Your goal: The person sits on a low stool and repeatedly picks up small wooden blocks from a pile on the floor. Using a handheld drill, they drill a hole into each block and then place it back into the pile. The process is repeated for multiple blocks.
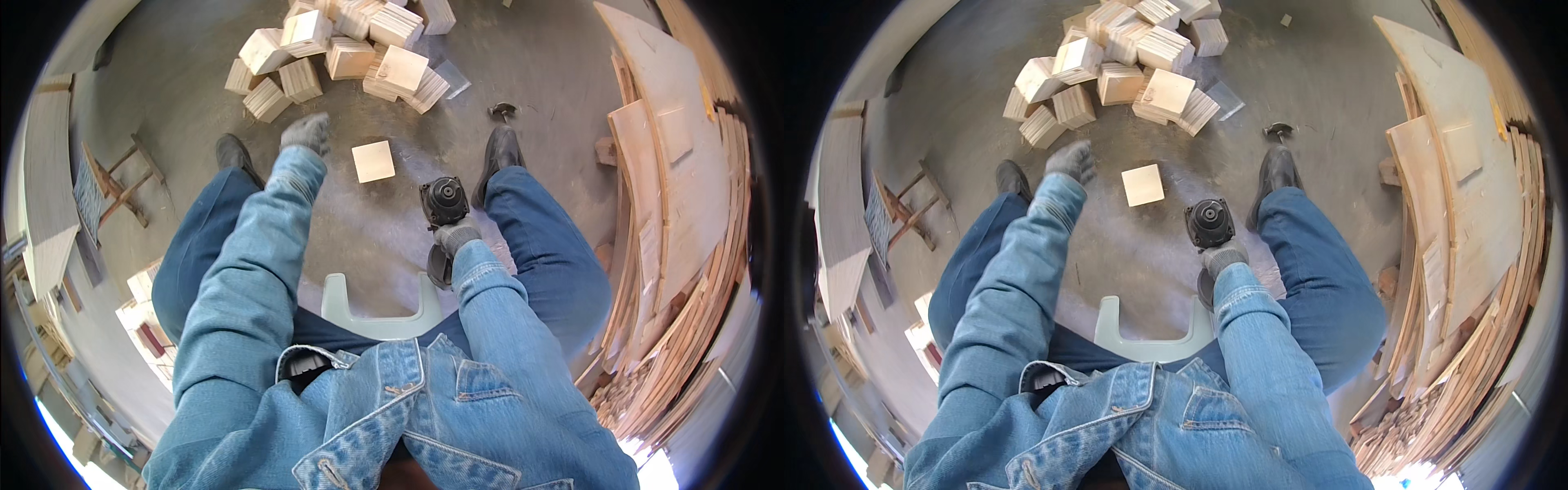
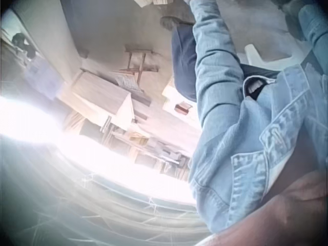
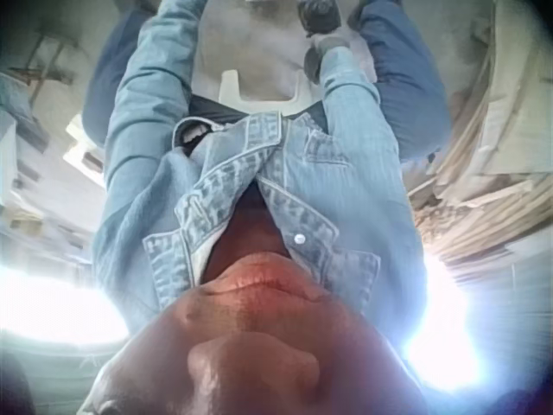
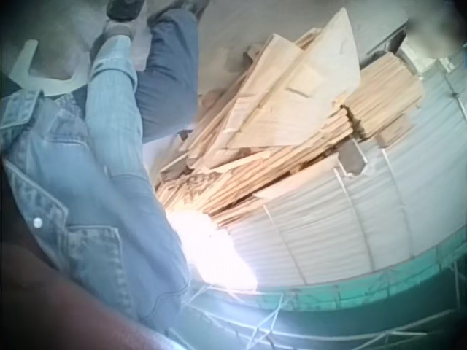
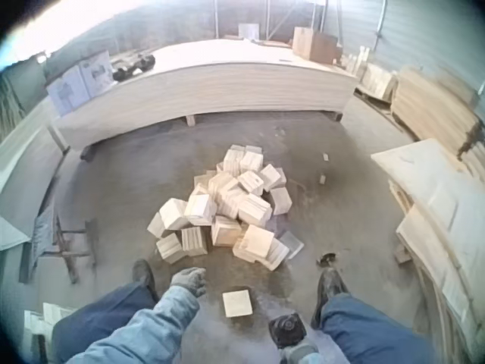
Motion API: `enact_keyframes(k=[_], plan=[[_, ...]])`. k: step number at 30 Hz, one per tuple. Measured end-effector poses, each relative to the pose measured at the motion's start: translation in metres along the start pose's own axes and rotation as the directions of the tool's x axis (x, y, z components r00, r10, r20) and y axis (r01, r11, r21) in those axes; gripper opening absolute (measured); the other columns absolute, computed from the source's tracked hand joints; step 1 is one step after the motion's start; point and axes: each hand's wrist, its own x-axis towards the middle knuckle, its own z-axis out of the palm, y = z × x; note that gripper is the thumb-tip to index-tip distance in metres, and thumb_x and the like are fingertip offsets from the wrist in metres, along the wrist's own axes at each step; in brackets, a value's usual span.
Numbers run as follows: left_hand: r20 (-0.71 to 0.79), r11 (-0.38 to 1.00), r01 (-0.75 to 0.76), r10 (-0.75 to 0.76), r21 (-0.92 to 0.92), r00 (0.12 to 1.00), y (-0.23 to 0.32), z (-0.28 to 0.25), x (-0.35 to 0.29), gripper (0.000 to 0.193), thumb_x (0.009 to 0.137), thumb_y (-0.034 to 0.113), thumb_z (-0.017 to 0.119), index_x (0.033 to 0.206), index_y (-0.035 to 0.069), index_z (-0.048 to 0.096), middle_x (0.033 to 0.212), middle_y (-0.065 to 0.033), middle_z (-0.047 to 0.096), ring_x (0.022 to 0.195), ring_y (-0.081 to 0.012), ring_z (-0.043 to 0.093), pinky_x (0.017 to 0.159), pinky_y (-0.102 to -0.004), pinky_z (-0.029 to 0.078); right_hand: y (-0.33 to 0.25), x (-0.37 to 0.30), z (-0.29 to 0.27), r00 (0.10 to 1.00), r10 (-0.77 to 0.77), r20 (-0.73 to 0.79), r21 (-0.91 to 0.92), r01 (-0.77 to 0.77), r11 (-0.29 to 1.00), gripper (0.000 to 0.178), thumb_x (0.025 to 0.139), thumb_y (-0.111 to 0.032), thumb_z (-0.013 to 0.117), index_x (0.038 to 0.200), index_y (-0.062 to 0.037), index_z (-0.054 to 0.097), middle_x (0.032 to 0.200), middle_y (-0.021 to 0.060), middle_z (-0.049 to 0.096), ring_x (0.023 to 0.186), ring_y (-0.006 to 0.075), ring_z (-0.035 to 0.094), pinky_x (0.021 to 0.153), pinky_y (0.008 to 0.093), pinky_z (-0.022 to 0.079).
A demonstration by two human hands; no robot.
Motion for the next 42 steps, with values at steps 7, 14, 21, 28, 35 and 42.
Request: enact_keyframes(k=[7,14,21,28,35,42], plan=[[0.216,0.862,-0.465,0.502,-0.200,0.838,0.155,-0.036,-0.135,0.031,0.094,0.021,0.077,0.122,0.007,0.072,0.104,-0.0077,0.076,0.093,-0.0197,0.072,0.082,-0.0345,0.062,-0.018,-0.038,-0.006,0.970,-0.224,-0.090,0.061,0.229,0.971,0.031,0.064,0.002,0.075,0.093,-0.0079,0.073,0.069,0.0112,0.069,0.053,0.0234,0.065,0.046,0.0383,0.049],[0.127,0.654,-0.556,0.583,0.512,0.803,0.155,-0.160,-0.171,0.038,0.097,0.015,0.073,0.132,0.001,0.065,0.124,-0.0107,0.071,0.111,-0.0173,0.067,0.097,-0.0322,0.056,-0.022,-0.050,-0.012,0.978,-0.207,0.009,0.352,0.191,0.916,0.031,0.067,-0.003,0.077,0.097,-0.0072,0.073,0.078,0.0102,0.070,0.064,0.0228,0.066,0.057,0.0370,0.052],[0.282,0.550,-0.695,0.653,0.462,0.703,0.155,-0.156,-0.177,0.046,0.093,0.015,0.078,0.135,0.002,0.063,0.126,-0.0118,0.070,0.118,-0.0187,0.064,0.106,-0.0334,0.050,-0.072,-0.093,-0.034,0.911,-0.410,-0.049,-0.073,0.406,0.911,0.008,0.071,-0.001,0.076,0.078,-0.0013,0.073,0.062,0.0085,0.067,0.052,0.0212,0.065,0.050,0.0348,0.050],[0.378,0.394,-0.672,0.601,0.627,0.705,0.165,-0.154,-0.178,0.051,0.091,0.019,0.079,0.137,0.004,0.062,0.132,-0.0156,0.068,0.122,-0.0240,0.064,0.107,-0.0361,0.050,-0.104,-0.093,-0.019,0.870,-0.490,-0.057,-0.059,0.487,0.872,0.021,0.071,-0.009,0.081,0.090,-0.0043,0.074,0.079,0.0081,0.072,0.071,0.0210,0.068,0.066,0.0349,0.054],[0.389,0.335,-0.638,0.572,0.693,0.722,0.161,-0.162,-0.177,0.055,0.090,0.021,0.081,0.138,0.005,0.061,0.132,-0.0163,0.067,0.122,-0.0255,0.064,0.107,-0.0371,0.051,-0.112,-0.067,0.005,0.889,-0.458,0.001,-0.054,0.458,0.887,0.042,0.067,-0.014,0.085,0.107,-0.0092,0.075,0.101,0.0115,0.078,0.097,0.0259,0.074,0.087,0.0371,0.059],[0.444,0.303,-0.684,0.576,0.663,0.686,0.165,-0.152,-0.189,0.056,0.089,0.027,0.080,0.138,0.006,0.061,0.128,-0.0174,0.069,0.118,-0.0280,0.067,0.105,-0.0395,0.053,-0.099,-0.045,0.014,0.841,-0.524,-0.135,-0.064,0.521,0.851,0.035,0.070,-0.013,0.081,0.104,-0.0083,0.075,0.105,0.0098,0.077,0.099,0.0226,0.073,0.086,0.0358,0.058]])
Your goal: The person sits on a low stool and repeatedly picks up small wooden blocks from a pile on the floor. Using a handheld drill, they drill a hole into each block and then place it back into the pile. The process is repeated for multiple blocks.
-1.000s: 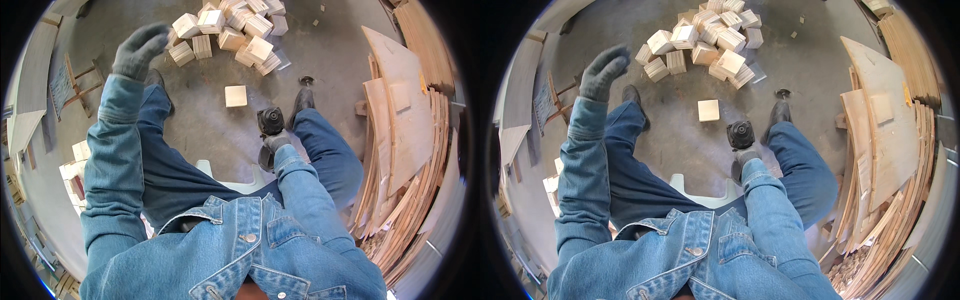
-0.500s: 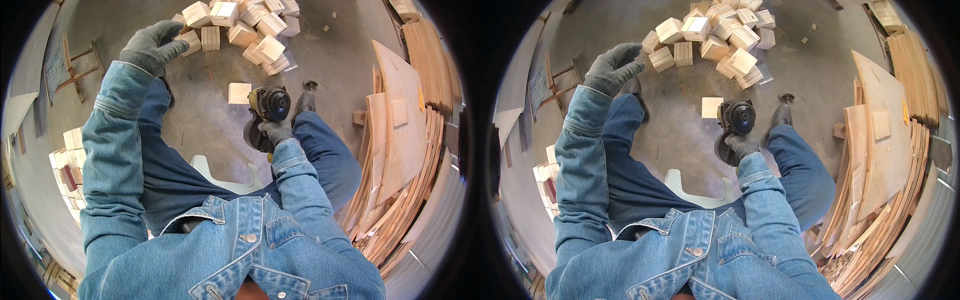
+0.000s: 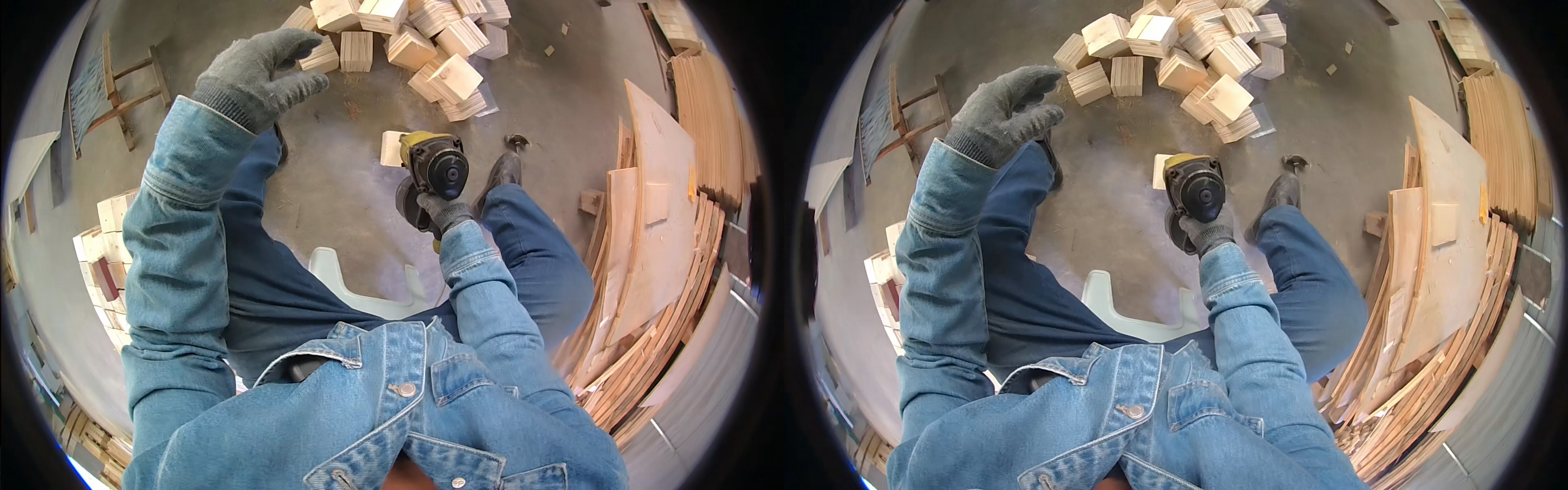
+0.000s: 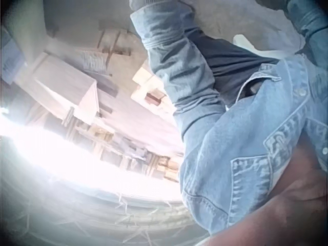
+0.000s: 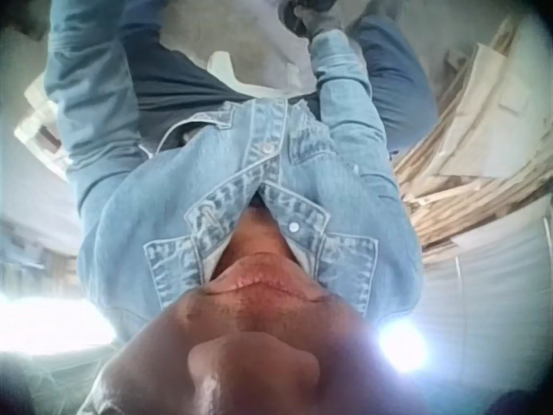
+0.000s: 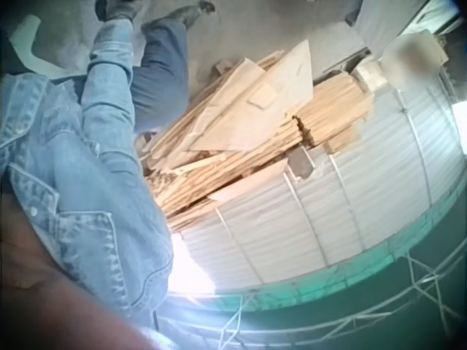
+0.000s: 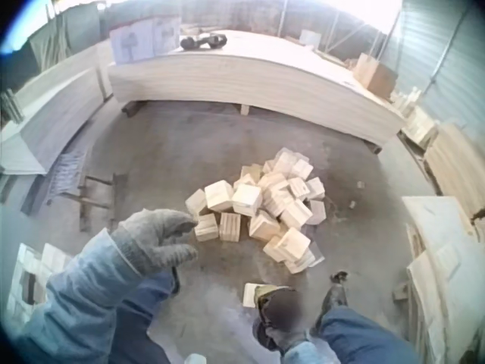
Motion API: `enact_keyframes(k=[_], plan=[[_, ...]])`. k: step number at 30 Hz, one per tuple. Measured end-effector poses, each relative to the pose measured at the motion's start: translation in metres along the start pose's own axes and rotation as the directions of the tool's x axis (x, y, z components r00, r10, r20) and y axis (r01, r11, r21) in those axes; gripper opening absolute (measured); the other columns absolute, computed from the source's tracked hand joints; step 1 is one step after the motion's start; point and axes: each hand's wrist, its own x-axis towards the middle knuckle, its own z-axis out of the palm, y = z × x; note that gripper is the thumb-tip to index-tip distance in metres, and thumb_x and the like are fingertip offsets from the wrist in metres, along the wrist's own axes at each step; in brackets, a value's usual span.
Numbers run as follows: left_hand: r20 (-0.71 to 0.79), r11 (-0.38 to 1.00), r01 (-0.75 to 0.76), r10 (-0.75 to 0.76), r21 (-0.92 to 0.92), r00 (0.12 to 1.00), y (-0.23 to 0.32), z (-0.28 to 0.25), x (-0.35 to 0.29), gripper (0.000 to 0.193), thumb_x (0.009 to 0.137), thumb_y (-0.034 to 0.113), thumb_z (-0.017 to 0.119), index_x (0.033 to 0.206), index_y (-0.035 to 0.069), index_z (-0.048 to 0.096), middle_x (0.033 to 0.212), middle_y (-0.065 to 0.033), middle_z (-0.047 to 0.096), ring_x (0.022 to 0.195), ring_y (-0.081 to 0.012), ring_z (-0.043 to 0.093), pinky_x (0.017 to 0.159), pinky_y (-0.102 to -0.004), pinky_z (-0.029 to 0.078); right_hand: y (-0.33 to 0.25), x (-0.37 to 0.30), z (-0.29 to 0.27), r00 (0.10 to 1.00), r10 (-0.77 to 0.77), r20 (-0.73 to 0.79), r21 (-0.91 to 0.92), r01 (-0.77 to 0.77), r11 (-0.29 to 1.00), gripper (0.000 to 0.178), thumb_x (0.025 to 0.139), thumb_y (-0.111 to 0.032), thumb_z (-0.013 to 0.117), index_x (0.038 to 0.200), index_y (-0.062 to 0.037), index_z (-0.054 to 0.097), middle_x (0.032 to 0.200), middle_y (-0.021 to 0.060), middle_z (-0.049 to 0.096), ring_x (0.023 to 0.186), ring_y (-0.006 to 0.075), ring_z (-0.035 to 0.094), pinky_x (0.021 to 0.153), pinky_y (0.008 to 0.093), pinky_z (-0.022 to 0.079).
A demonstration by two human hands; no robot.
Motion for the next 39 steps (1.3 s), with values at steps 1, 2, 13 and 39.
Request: enact_keyframes(k=[1,2,13,39], plan=[[-0.019,0.999,-0.015,0.015,0.032,1.000,-0.007,0.001,-0.002,0.057,0.088,0.031,0.081,0.137,0.007,0.063,0.125,-0.0176,0.071,0.115,-0.0299,0.069,0.102,-0.0407,0.055,-0.013,-0.003,-0.005,0.999,0.018,0.033,-0.010,-0.018,1.000,0.033,0.071,-0.013,0.080,0.103,-0.0074,0.074,0.106,0.0096,0.076,0.099,0.0219,0.072,0.086,0.0357,0.057],[-0.037,0.997,-0.029,0.032,0.065,0.999,-0.011,0.001,-0.003,0.057,0.088,0.036,0.081,0.135,0.008,0.064,0.121,-0.0177,0.073,0.111,-0.0319,0.071,0.099,-0.0420,0.057,-0.028,0.000,-0.017,0.989,0.054,0.135,-0.034,-0.050,0.998,0.032,0.072,-0.014,0.080,0.102,-0.0065,0.074,0.106,0.0092,0.076,0.097,0.0211,0.072,0.084,0.0355,0.057],[0.069,0.990,0.080,-0.088,0.119,0.994,-0.001,0.014,0.005,0.058,0.087,0.024,0.081,0.138,0.005,0.061,0.126,-0.0171,0.070,0.116,-0.0281,0.068,0.102,-0.0406,0.054,0.009,-0.026,-0.054,0.958,0.285,-0.023,-0.166,-0.284,0.944,0.028,0.069,-0.015,0.083,0.094,-0.0046,0.077,0.079,0.0102,0.075,0.071,0.0232,0.073,0.069,0.0346,0.058],[0.521,0.823,-0.053,-0.306,0.565,0.797,0.000,0.223,0.083,0.074,0.081,0.029,0.079,0.148,0.018,0.050,0.150,-0.0114,0.052,0.137,-0.0335,0.051,0.115,-0.0426,0.043,0.142,-0.007,-0.014,0.768,0.609,0.199,0.641,-0.573,0.512,0.040,0.085,-0.009,0.068,0.125,-0.0112,0.068,0.105,0.0076,0.074,0.089,0.0221,0.070,0.079,0.0346,0.055]])
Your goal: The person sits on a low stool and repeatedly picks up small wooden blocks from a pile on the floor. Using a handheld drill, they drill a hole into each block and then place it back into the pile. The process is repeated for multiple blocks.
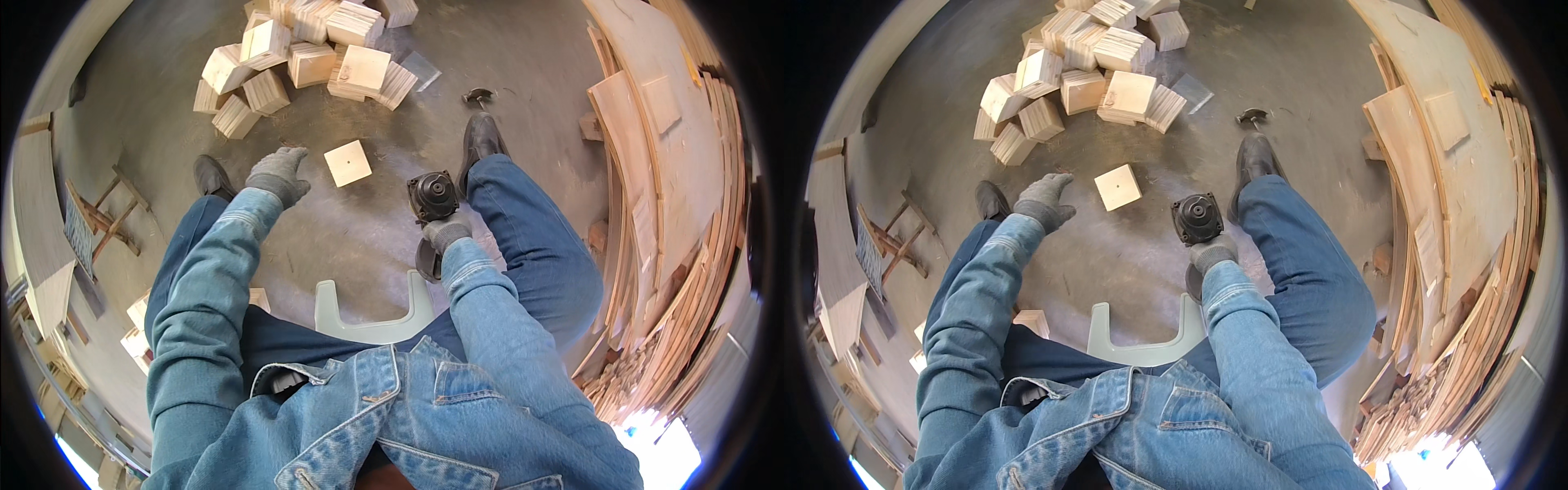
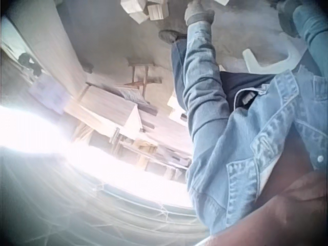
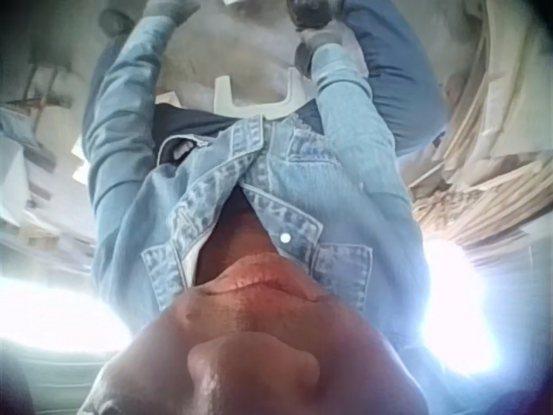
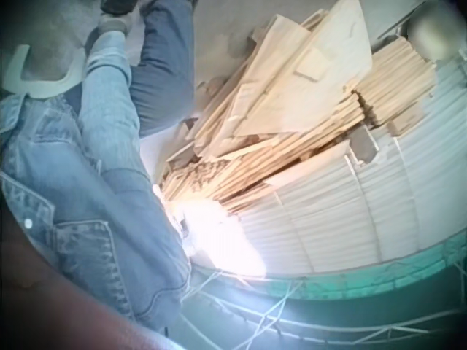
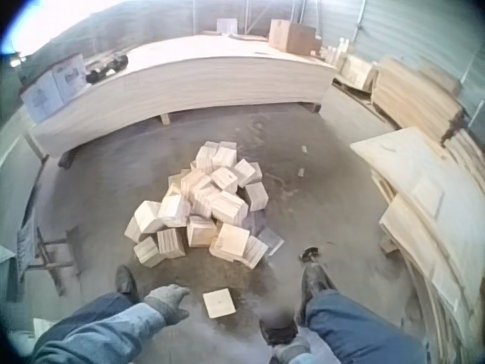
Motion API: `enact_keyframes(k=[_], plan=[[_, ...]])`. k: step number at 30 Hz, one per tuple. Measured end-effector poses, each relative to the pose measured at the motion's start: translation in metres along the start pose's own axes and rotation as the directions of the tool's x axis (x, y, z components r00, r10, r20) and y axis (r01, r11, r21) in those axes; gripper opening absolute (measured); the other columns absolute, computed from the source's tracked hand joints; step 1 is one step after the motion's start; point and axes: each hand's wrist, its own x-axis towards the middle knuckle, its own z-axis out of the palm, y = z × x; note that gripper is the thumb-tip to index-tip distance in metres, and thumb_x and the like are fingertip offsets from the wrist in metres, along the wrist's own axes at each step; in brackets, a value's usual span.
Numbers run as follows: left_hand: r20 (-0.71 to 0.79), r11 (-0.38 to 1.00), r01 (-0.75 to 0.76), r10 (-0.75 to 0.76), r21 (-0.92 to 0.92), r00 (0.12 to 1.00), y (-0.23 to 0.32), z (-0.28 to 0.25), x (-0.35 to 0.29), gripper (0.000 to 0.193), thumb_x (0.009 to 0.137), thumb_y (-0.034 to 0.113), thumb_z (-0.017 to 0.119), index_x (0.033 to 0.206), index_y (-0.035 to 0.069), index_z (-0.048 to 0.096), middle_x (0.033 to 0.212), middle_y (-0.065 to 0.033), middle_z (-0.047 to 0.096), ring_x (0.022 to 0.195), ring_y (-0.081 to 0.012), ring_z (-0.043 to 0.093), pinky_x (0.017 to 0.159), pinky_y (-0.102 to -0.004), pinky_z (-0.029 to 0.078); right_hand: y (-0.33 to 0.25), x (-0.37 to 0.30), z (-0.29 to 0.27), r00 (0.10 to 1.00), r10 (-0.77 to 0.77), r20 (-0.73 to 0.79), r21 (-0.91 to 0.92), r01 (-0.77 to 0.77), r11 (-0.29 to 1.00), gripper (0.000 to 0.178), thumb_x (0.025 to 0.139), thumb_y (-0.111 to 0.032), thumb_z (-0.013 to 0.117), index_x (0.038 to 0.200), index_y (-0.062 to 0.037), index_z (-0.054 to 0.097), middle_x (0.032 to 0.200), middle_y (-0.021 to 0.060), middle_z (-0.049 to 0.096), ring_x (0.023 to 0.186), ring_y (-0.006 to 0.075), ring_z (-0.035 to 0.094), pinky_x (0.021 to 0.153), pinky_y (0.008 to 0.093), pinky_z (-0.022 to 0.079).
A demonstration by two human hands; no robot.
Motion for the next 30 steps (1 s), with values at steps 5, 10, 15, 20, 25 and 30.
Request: enact_keyframes(k=[5,10,15,20,25,30], plan=[[-0.128,0.993,0.051,-0.065,-0.106,0.990,0.004,0.049,0.045,0.085,0.076,0.026,0.083,0.152,0.018,0.045,0.155,-0.0109,0.046,0.141,-0.0317,0.047,0.117,-0.0407,0.041,-0.047,-0.044,0.024,0.996,0.078,0.032,-0.332,-0.064,0.941,0.040,0.093,-0.008,0.056,0.131,-0.0130,0.066,0.125,0.0060,0.071,0.111,0.0214,0.068,0.096,0.0354,0.052],[-0.103,0.990,-0.003,-0.012,-0.141,0.995,0.043,0.087,0.090,0.093,0.072,0.026,0.086,0.153,0.013,0.042,0.156,-0.0121,0.045,0.143,-0.0310,0.045,0.119,-0.0392,0.040,0.037,0.029,-0.006,0.993,-0.116,-0.027,-0.416,0.095,0.904,0.042,0.096,-0.005,0.046,0.133,-0.0105,0.065,0.129,0.0082,0.070,0.115,0.0203,0.066,0.099,0.0380,0.051],[-0.138,0.994,0.025,-0.040,-0.106,0.990,0.033,0.119,0.101,0.084,0.073,0.026,0.084,0.149,0.015,0.048,0.149,-0.0124,0.050,0.139,-0.0325,0.048,0.117,-0.0409,0.041,0.019,0.013,0.003,1.000,-0.007,0.005,-0.355,0.008,0.935,0.037,0.092,-0.008,0.054,0.127,-0.0093,0.068,0.122,0.0096,0.073,0.111,0.0240,0.068,0.097,0.0385,0.052],[-0.269,0.998,-0.051,0.043,-0.021,0.962,0.035,0.126,0.083,0.063,0.072,0.028,0.081,0.131,0.018,0.060,0.127,-0.0101,0.061,0.123,-0.0329,0.055,0.108,-0.0456,0.042,-0.036,-0.041,0.007,0.999,-0.023,-0.048,-0.669,-0.015,0.743,0.038,0.079,-0.012,0.074,0.116,-0.0087,0.073,0.105,0.0120,0.077,0.098,0.0282,0.073,0.088,0.0370,0.056],[-0.159,0.973,-0.205,0.188,-0.101,0.969,0.049,0.155,0.055,0.055,0.071,0.030,0.083,0.123,0.019,0.064,0.125,-0.0100,0.061,0.121,-0.0338,0.056,0.104,-0.0446,0.046,-0.021,-0.033,0.003,0.983,-0.174,-0.059,-0.686,0.087,0.722,0.035,0.077,-0.012,0.076,0.111,-0.0057,0.073,0.086,0.0126,0.076,0.077,0.0252,0.075,0.072,0.0367,0.058],[-0.277,0.988,-0.111,0.078,-0.107,0.958,0.054,0.178,0.036,0.081,0.073,0.031,0.084,0.146,0.017,0.051,0.148,-0.0120,0.050,0.137,-0.0341,0.049,0.116,-0.0428,0.041,-0.049,-0.050,0.008,0.997,-0.030,-0.075,-0.616,-0.023,0.788,0.029,0.076,-0.011,0.076,0.104,-0.0036,0.074,0.077,0.0120,0.074,0.068,0.0241,0.073,0.066,0.0372,0.057]])
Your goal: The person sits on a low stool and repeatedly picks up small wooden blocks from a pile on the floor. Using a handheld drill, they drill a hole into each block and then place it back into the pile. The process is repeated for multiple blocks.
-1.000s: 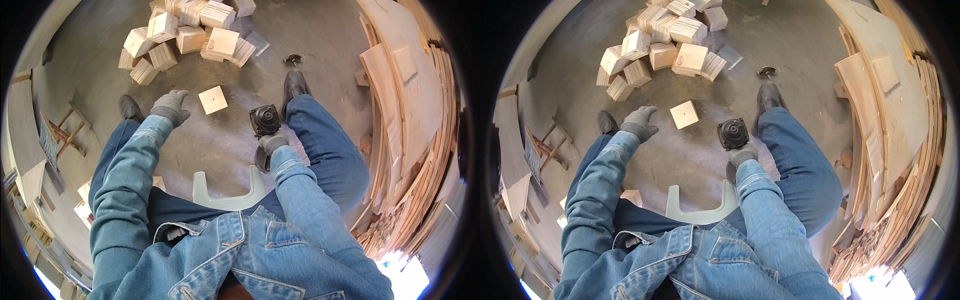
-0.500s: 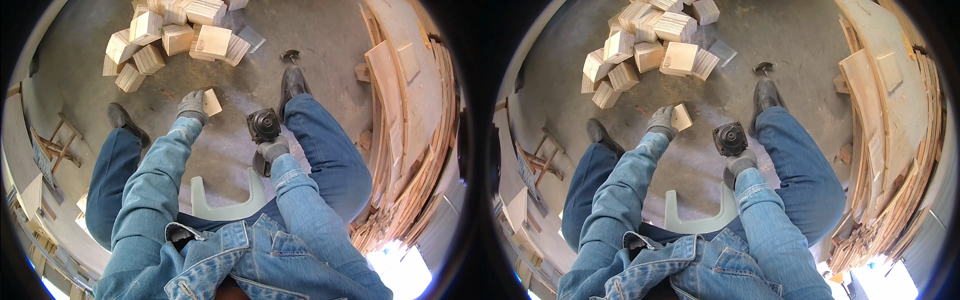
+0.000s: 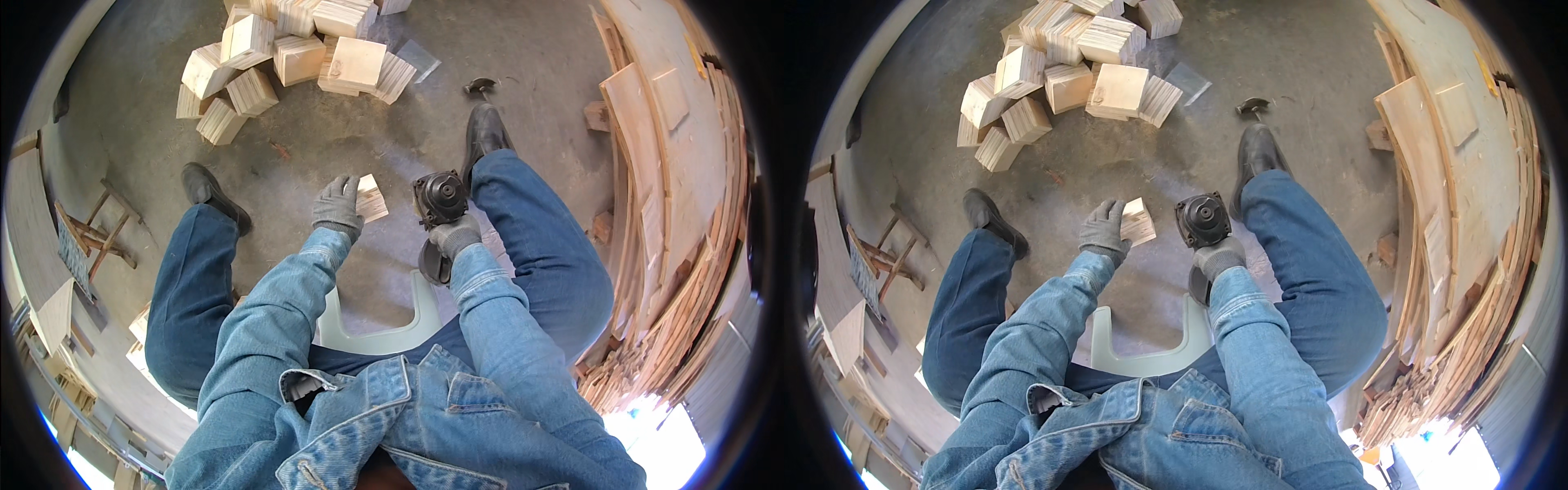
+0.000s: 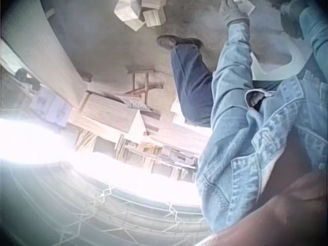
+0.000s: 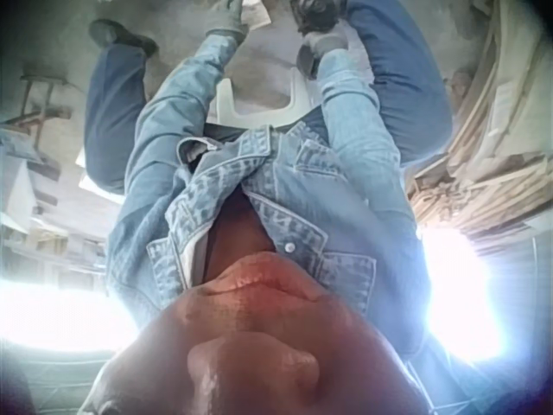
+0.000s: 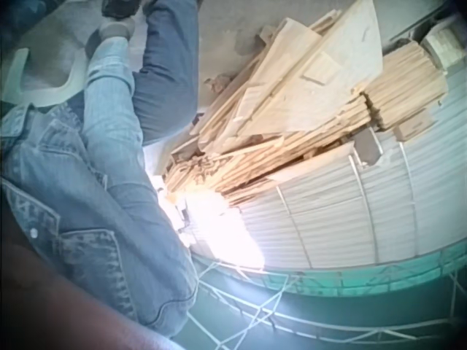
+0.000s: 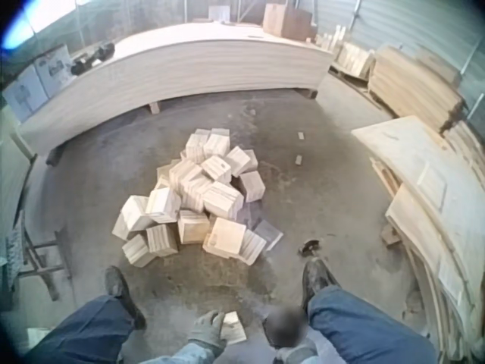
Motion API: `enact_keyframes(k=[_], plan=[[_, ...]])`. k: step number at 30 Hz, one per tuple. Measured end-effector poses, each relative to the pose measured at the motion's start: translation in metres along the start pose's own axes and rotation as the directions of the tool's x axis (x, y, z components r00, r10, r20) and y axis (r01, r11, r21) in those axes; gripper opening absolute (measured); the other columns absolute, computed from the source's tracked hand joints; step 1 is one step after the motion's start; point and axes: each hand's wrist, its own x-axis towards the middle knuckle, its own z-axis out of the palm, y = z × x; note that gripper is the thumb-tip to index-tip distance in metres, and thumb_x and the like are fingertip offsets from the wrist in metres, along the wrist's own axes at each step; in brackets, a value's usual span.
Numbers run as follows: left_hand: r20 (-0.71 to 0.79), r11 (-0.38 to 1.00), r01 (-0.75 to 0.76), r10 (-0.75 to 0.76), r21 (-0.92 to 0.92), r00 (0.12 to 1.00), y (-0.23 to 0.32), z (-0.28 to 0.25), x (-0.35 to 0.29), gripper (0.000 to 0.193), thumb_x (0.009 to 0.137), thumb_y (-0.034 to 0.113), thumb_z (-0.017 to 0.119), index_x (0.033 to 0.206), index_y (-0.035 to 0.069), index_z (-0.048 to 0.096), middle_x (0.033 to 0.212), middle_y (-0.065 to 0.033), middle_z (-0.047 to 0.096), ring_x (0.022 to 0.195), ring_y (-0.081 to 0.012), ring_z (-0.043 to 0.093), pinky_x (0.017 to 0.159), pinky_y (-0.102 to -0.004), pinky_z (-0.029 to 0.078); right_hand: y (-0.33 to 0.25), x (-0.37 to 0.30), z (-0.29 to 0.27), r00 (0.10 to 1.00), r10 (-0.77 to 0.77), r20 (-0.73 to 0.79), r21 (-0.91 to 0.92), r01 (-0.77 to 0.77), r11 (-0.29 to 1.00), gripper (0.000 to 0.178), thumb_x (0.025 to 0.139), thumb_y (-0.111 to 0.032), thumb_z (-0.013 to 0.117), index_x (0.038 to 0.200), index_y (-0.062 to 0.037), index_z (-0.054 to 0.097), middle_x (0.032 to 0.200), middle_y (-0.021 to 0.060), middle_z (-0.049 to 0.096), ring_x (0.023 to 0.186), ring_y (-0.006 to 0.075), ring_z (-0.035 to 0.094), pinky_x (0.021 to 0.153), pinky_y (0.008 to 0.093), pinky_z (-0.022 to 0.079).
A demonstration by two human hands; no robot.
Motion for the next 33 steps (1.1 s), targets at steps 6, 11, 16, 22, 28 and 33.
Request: enact_keyframes(k=[6,11,16,22,28,33], plan=[[0.204,0.999,-0.006,-0.005,0.053,0.979,0.005,-0.014,0.011,0.098,0.072,0.038,0.086,0.154,0.014,0.040,0.157,-0.0118,0.041,0.145,-0.0335,0.040,0.120,-0.0443,0.036,-0.003,-0.011,-0.001,1.000,0.001,0.001,0.077,-0.001,0.997,0.026,0.075,-0.009,0.076,0.100,-0.0026,0.074,0.075,0.0120,0.074,0.066,0.0241,0.072,0.064,0.0375,0.057],[0.237,0.998,0.005,-0.018,0.058,0.971,0.008,0.005,0.009,0.099,0.073,0.036,0.084,0.157,0.013,0.035,0.158,-0.0128,0.040,0.146,-0.0340,0.039,0.120,-0.0460,0.034,0.005,-0.003,0.003,1.000,-0.007,-0.001,0.060,0.007,0.998,0.025,0.075,-0.007,0.076,0.099,-0.0021,0.074,0.074,0.0124,0.073,0.065,0.0241,0.072,0.062,0.0374,0.056],[0.213,0.997,-0.018,0.003,0.071,0.977,-0.003,0.021,0.021,0.092,0.075,0.030,0.079,0.155,0.013,0.037,0.155,-0.0135,0.044,0.144,-0.0330,0.042,0.119,-0.0433,0.036,-0.002,-0.009,-0.002,0.999,0.011,0.045,0.028,-0.012,1.000,0.028,0.075,-0.007,0.075,0.102,-0.0016,0.074,0.076,0.0130,0.074,0.067,0.0243,0.073,0.064,0.0373,0.057],[0.162,1.000,0.016,-0.020,0.025,0.987,-0.013,-0.012,0.039,0.075,0.080,0.020,0.069,0.150,0.014,0.044,0.152,-0.0120,0.048,0.141,-0.0311,0.046,0.118,-0.0425,0.038,-0.006,-0.008,-0.005,0.997,0.023,0.068,-0.010,-0.022,1.000,0.032,0.075,-0.006,0.075,0.107,-0.0017,0.073,0.081,0.0138,0.075,0.072,0.0247,0.074,0.068,0.0369,0.058],[0.001,0.998,0.021,-0.021,0.056,1.000,-0.031,-0.043,0.063,0.088,0.072,0.028,0.083,0.150,0.013,0.043,0.150,-0.0125,0.049,0.140,-0.0316,0.047,0.119,-0.0402,0.038,-0.003,-0.007,-0.002,0.997,0.053,0.052,0.104,-0.058,0.993,0.038,0.075,-0.006,0.076,0.113,-0.0036,0.073,0.089,0.0135,0.077,0.079,0.0246,0.075,0.074,0.0364,0.058],[-0.149,0.989,-0.002,0.024,0.146,0.989,-0.054,-0.005,0.065,0.092,0.076,0.033,0.080,0.156,0.017,0.037,0.159,-0.0114,0.041,0.146,-0.0346,0.040,0.121,-0.0431,0.035,-0.002,-0.002,0.002,0.999,0.039,0.032,0.050,-0.040,0.998,0.040,0.075,-0.006,0.076,0.115,-0.0049,0.072,0.089,0.0128,0.077,0.080,0.0242,0.075,0.074,0.0360,0.058]])
